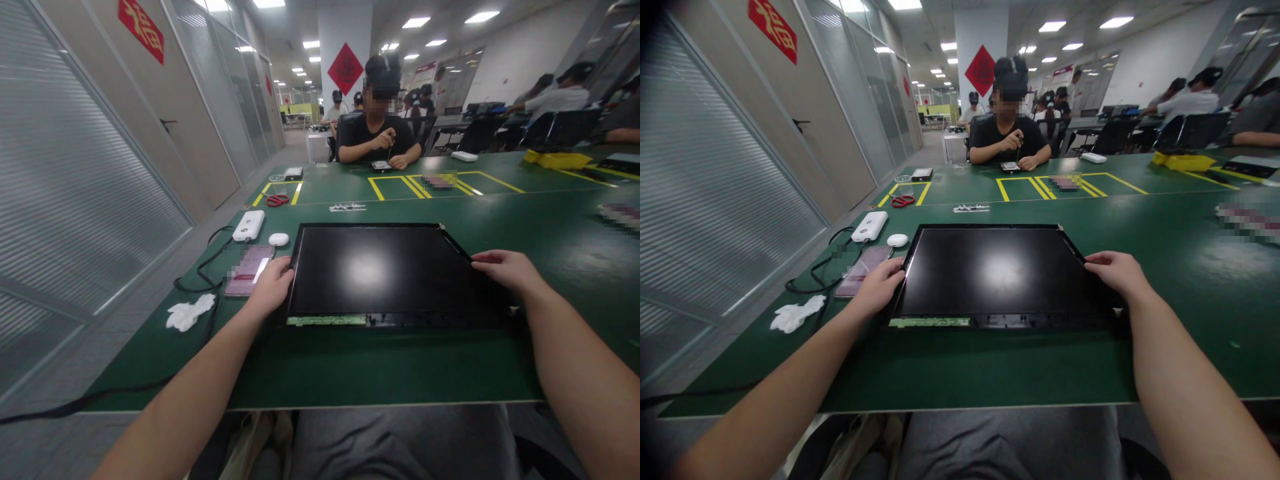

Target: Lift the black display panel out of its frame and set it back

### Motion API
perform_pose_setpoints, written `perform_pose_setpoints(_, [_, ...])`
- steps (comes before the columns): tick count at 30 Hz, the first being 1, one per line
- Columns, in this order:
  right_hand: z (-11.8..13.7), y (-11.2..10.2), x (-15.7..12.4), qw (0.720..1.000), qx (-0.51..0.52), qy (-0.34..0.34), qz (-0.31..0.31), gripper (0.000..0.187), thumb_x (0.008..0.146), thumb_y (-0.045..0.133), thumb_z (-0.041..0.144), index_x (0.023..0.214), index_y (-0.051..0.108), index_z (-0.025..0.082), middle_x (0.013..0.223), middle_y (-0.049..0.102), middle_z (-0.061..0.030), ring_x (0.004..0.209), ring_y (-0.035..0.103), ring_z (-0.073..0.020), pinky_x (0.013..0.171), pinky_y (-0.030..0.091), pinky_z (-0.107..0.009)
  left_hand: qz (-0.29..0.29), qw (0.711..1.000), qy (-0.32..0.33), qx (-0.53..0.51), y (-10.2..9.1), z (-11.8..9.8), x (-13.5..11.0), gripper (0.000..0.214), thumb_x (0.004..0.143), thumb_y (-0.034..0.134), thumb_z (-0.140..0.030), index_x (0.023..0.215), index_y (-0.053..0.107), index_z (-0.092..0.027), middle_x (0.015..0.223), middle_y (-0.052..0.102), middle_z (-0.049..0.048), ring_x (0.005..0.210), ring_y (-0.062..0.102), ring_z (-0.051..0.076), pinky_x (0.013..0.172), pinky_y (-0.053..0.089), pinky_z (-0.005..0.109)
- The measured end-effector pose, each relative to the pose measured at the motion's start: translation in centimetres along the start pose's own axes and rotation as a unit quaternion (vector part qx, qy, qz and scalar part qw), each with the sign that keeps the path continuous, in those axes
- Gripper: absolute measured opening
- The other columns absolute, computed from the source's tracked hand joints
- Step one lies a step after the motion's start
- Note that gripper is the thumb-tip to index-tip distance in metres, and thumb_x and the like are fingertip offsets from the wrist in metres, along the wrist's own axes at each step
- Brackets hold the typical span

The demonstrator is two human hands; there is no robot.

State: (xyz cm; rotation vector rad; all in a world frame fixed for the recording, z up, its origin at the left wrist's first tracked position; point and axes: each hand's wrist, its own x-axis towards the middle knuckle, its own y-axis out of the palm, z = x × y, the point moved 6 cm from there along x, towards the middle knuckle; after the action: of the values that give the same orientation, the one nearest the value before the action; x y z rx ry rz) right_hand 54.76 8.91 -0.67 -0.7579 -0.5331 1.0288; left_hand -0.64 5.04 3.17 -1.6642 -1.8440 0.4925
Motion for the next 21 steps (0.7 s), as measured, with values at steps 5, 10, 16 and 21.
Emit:
perform_pose_setpoints(5, [0.1,-0.1,-0.4,0.999,0.004,0.038,0.016,0.024,0.063,0.074,0.034,0.083,0.075,0.022,0.080,0.074,-0.0034,0.080,0.067,-0.0215,0.078,0.050,-0.035,-0.028,0.952,-0.186,-0.241,0.0,0.2,-1.3,0.044,0.080,0.065,-0.022,0.124,0.071,-0.017,0.099,0.078,0.0060,0.086,0.072,0.022,0.084,0.057,0.034])
perform_pose_setpoints(10, [0.8,-0.3,-0.8,0.999,0.007,0.027,0.016,0.020,0.064,0.074,0.031,0.081,0.074,0.021,0.078,0.073,-0.0040,0.079,0.067,-0.0211,0.079,0.051,-0.035,-0.030,0.898,-0.265,-0.349,0.8,0.0,-1.9,0.056,0.079,0.070,-0.014,0.134,0.064,-0.018,0.079,0.076,0.0030,0.055,0.066,0.015,0.059,0.056,0.028])
perform_pose_setpoints(16, [1.6,-0.4,-1.3,1.000,-0.009,0.012,0.000,0.016,0.064,0.072,0.028,0.078,0.072,0.022,0.078,0.073,-0.0041,0.079,0.067,-0.0209,0.077,0.051,-0.033,-0.047,0.894,-0.259,-0.363,0.7,-0.4,-2.0,0.056,0.077,0.075,-0.018,0.132,0.065,-0.021,0.074,0.074,0.0018,0.054,0.067,0.017,0.057,0.057,0.029])
perform_pose_setpoints(21, [2.0,-0.3,-1.4,0.999,-0.042,0.007,0.004,0.017,0.067,0.073,0.029,0.082,0.072,0.021,0.084,0.074,-0.0046,0.082,0.067,-0.0212,0.077,0.050,-0.034,-0.063,0.880,-0.288,-0.373,1.0,-0.2,-1.9,0.052,0.082,0.068,-0.017,0.134,0.062,-0.018,0.071,0.074,0.0029,0.055,0.069,0.018,0.051,0.054,0.026])
